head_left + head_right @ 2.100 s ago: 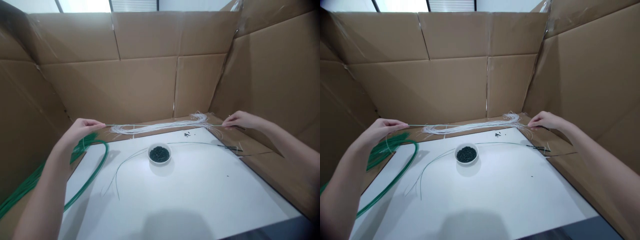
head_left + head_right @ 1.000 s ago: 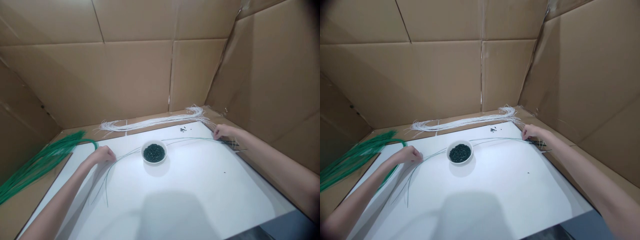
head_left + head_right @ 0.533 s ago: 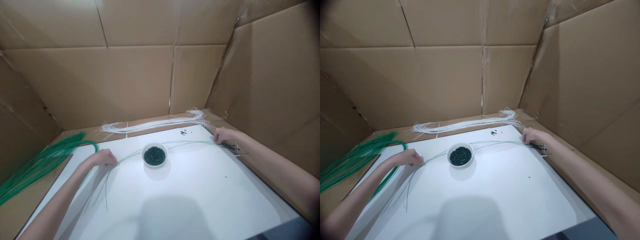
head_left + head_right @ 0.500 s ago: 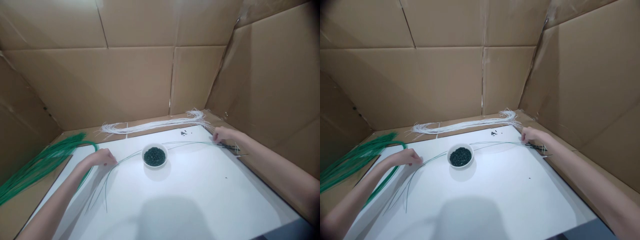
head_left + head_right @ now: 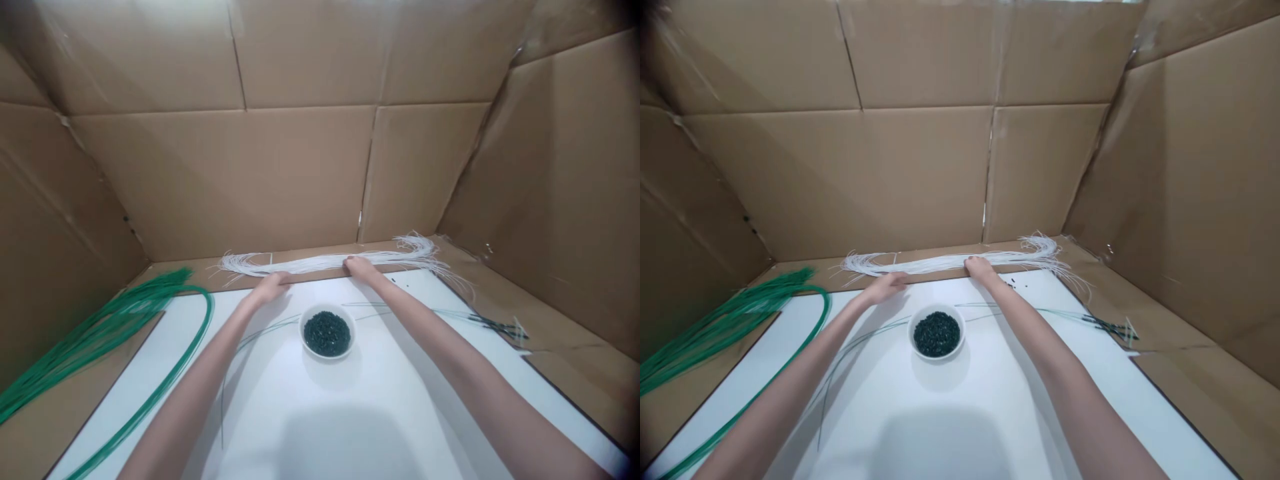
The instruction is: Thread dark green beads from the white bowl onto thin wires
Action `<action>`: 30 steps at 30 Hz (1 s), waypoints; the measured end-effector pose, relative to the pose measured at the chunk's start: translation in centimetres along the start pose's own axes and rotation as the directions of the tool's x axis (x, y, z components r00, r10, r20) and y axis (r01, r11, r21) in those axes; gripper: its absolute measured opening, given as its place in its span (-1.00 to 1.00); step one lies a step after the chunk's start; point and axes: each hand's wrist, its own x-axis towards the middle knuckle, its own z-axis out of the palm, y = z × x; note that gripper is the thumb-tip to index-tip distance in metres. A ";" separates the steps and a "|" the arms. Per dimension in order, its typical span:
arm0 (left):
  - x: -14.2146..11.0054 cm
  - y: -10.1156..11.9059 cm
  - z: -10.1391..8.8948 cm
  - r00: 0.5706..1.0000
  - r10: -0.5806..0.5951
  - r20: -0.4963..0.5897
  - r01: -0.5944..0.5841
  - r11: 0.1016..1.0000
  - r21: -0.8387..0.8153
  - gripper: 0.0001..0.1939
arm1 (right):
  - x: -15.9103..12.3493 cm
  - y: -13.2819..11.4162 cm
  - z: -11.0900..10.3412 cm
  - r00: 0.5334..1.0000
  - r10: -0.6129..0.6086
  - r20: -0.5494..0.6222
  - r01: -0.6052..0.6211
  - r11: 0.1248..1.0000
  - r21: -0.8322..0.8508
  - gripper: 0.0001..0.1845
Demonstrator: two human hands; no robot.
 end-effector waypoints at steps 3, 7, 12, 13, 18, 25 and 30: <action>2.6 0.5 1.8 0.995 0.059 -0.085 -0.059 0.998 0.000 -0.57 | 1.4 -0.8 0.0 0.998 -0.050 -0.033 0.047 0.996 -0.081 -0.67; 6.0 1.1 3.9 0.982 0.133 -0.133 -0.134 0.991 0.003 -0.58 | 2.0 -0.3 -0.1 0.991 -0.127 -0.046 0.120 0.984 -0.129 -0.66; 9.4 2.1 6.0 0.964 0.213 -0.160 -0.217 0.976 -0.008 -0.67 | 1.5 0.3 0.1 0.992 -0.103 -0.071 0.094 0.989 -0.113 -0.66; 9.9 2.3 6.4 0.960 0.225 -0.168 -0.230 0.973 -0.012 -0.69 | 1.3 0.4 0.1 0.992 -0.093 -0.085 0.084 0.991 -0.100 -0.67; 11.9 3.0 7.7 0.941 0.264 -0.212 -0.277 0.960 -0.037 -0.72 | -0.1 1.1 -0.6 0.977 -0.050 -0.209 0.051 0.999 -0.003 -0.72; 14.5 3.3 8.8 0.945 0.248 -0.215 -0.271 0.959 -0.082 -0.72 | -1.9 1.8 -1.0 0.939 -0.112 -0.326 0.163 0.977 0.136 -0.76; 15.0 2.7 9.1 0.956 0.200 -0.213 -0.229 0.965 -0.124 -0.71 | -3.9 5.4 -2.3 0.906 -0.014 -0.422 0.136 0.956 0.259 -0.80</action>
